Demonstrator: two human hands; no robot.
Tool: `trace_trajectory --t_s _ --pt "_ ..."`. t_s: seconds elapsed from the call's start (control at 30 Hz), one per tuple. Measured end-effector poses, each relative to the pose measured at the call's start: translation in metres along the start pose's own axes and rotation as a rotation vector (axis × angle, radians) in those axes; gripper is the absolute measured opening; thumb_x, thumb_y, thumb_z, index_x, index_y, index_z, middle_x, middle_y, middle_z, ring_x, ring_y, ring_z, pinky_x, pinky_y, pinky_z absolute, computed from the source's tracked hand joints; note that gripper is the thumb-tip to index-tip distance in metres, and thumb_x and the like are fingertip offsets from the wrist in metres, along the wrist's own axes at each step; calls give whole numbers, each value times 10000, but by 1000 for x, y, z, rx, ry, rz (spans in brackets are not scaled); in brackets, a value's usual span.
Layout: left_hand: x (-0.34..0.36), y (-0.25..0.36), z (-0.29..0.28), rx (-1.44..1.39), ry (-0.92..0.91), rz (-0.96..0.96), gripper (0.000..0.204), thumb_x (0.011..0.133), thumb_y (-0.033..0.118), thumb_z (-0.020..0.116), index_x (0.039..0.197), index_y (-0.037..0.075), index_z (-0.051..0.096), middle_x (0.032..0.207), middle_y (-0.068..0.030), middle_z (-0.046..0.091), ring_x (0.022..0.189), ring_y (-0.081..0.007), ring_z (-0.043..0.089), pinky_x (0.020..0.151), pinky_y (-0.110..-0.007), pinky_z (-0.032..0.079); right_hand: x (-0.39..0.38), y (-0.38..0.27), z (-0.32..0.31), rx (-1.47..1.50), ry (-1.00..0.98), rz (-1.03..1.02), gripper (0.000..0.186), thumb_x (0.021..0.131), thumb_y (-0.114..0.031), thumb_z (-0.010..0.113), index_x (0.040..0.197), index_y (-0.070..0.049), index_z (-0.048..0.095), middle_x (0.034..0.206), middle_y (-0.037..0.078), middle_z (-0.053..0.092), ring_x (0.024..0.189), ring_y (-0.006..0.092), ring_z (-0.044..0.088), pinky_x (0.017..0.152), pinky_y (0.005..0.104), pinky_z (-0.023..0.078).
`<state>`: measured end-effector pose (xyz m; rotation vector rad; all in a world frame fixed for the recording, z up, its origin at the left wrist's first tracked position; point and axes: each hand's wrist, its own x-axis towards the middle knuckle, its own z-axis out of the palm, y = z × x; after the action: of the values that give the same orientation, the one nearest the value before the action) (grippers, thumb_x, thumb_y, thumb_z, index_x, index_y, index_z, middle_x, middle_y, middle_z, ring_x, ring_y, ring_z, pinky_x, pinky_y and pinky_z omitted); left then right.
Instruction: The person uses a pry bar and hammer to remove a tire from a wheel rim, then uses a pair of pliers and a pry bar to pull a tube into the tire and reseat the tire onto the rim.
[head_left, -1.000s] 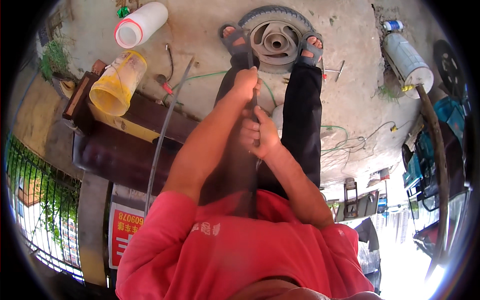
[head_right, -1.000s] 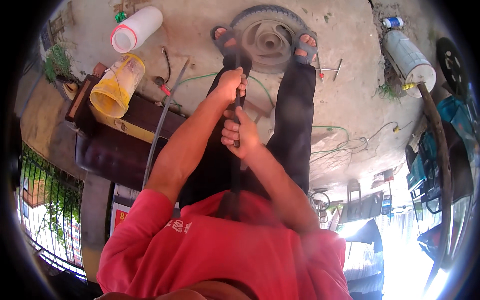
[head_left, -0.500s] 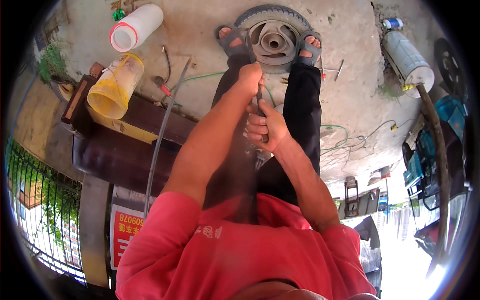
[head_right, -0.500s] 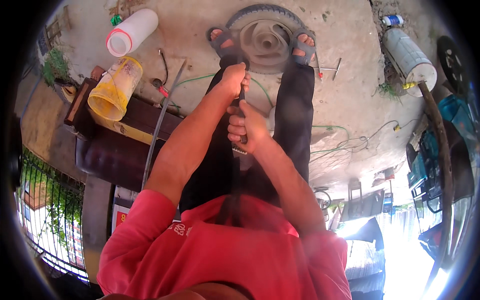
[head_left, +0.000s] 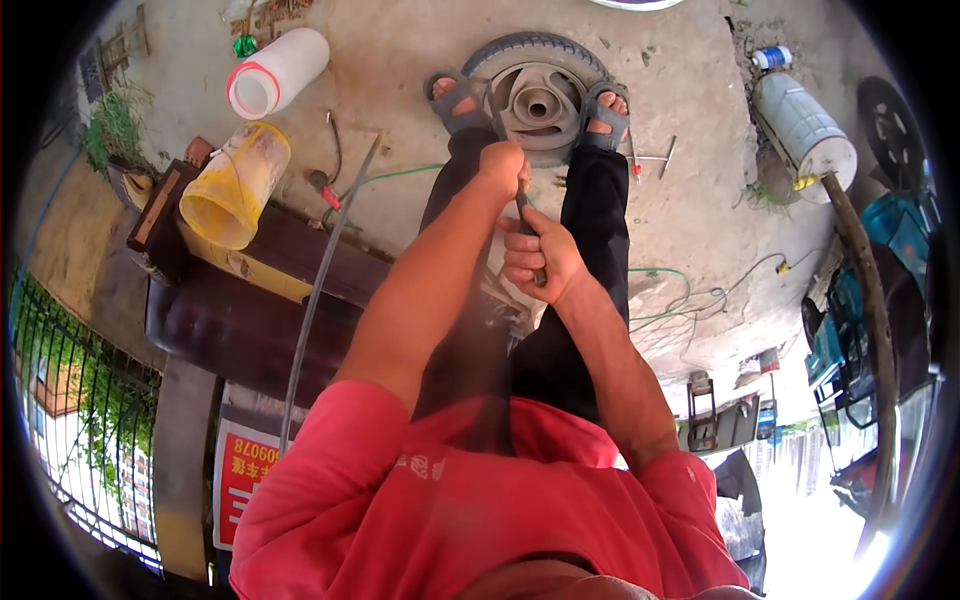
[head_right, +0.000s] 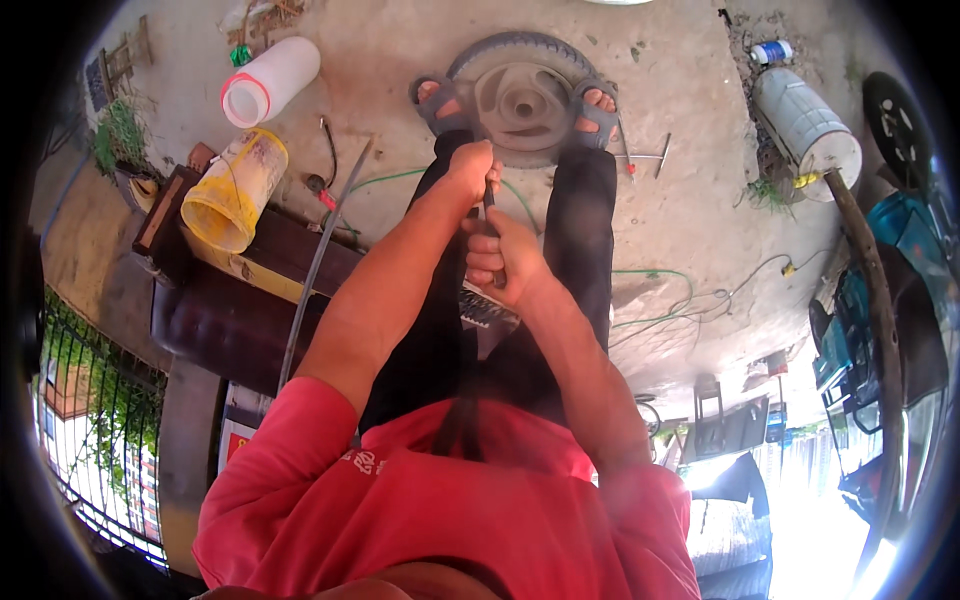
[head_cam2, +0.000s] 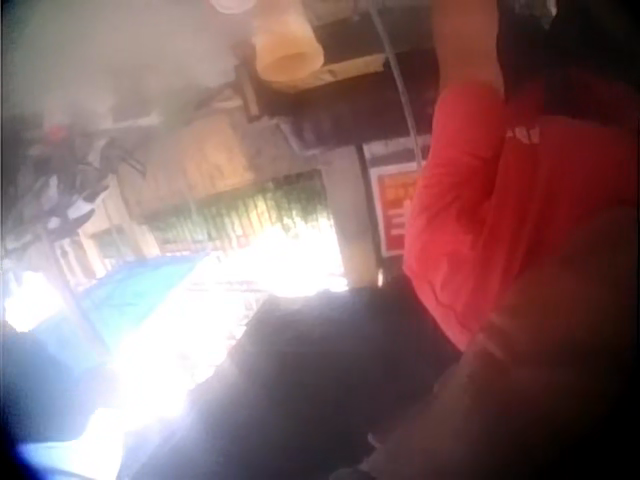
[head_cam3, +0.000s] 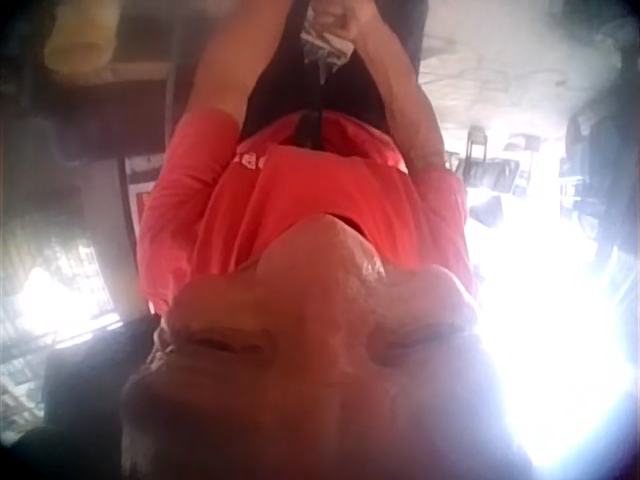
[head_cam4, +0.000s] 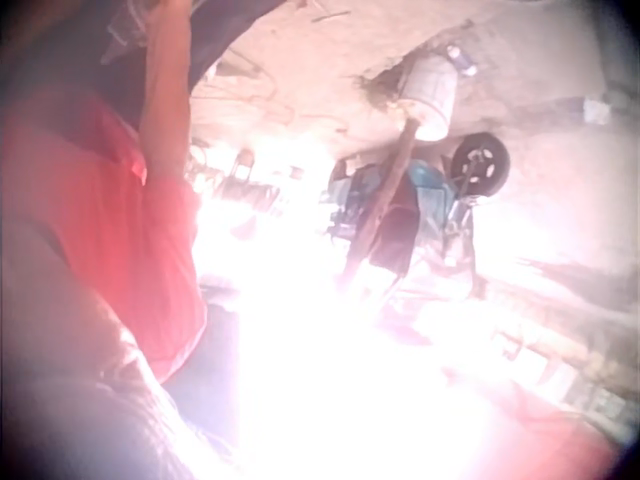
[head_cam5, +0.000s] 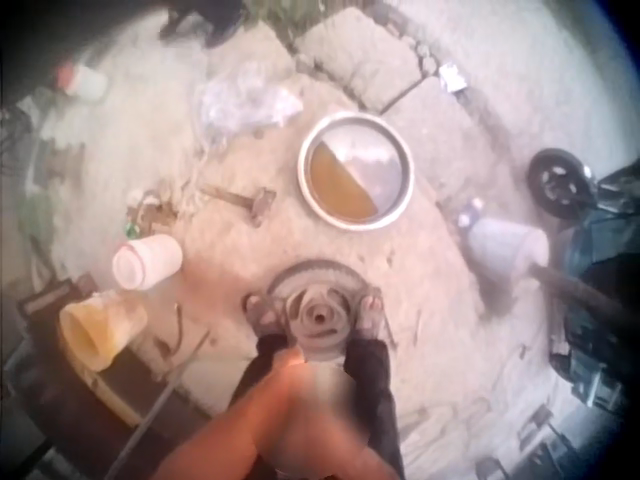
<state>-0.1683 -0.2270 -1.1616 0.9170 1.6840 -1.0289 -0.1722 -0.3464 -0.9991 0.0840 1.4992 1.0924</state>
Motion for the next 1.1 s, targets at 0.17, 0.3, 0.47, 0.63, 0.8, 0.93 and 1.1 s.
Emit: trace_trajectory --t_s 0.17,0.3,0.47,0.63,0.8,0.93,1.1 --pt "1 -4 5 -29 7 9 246 1035 194 451 885 12 518 649 -113 527 460 -207 431 430 -398 341 0 -2 -8 -1 -20 20 361 1112 -398 372 1080 -91 558 594 -106 302 454 67 260 469 272 246" --pt "-1 -5 4 -67 8 -21 236 1044 208 447 909 25 509 664 -101 521 465 -194 429 437 -385 335 1 -3 -13 1 -41 35 360 1112 -402 372 1082 -95 557 595 -106 306 455 65 262 470 269 249" --pt "-4 -12 6 -55 1 2 268 1054 232 455 877 36 498 672 -92 519 464 -181 422 441 -381 331 1 1 -27 31 -93 44 388 1111 -420 372 1066 -87 565 598 -102 306 455 65 261 468 263 254" --pt "-4 -17 6 -60 5 -15 312 1065 289 501 879 39 502 676 -86 520 460 -180 415 448 -387 334 2 -2 -37 41 -153 44 426 1111 -445 363 1055 -77 569 602 -97 305 458 70 267 460 261 261" --pt "-1 -15 3 2 -40 -39 281 1061 285 510 981 16 519 717 -106 547 495 -213 488 491 -457 445 -7 7 -34 -199 -5 -143 542 1107 -462 273 1255 -38 576 673 -31 475 499 123 422 499 253 356" --pt "3 -11 -1 -62 -99 -27 263 1059 274 506 1014 15 509 742 -111 558 522 -215 512 497 -462 455 -5 18 -62 -923 183 -833 472 1000 -234 528 1416 -12 524 1063 130 628 844 238 650 654 308 534" --pt "-6 -4 6 -32 -103 3 250 1057 304 523 937 87 497 737 -63 550 536 -179 482 529 -413 428 -16 -10 -28 -1610 81 -1579 432 797 -49 712 1223 -38 636 1284 194 576 1071 408 609 959 453 503"
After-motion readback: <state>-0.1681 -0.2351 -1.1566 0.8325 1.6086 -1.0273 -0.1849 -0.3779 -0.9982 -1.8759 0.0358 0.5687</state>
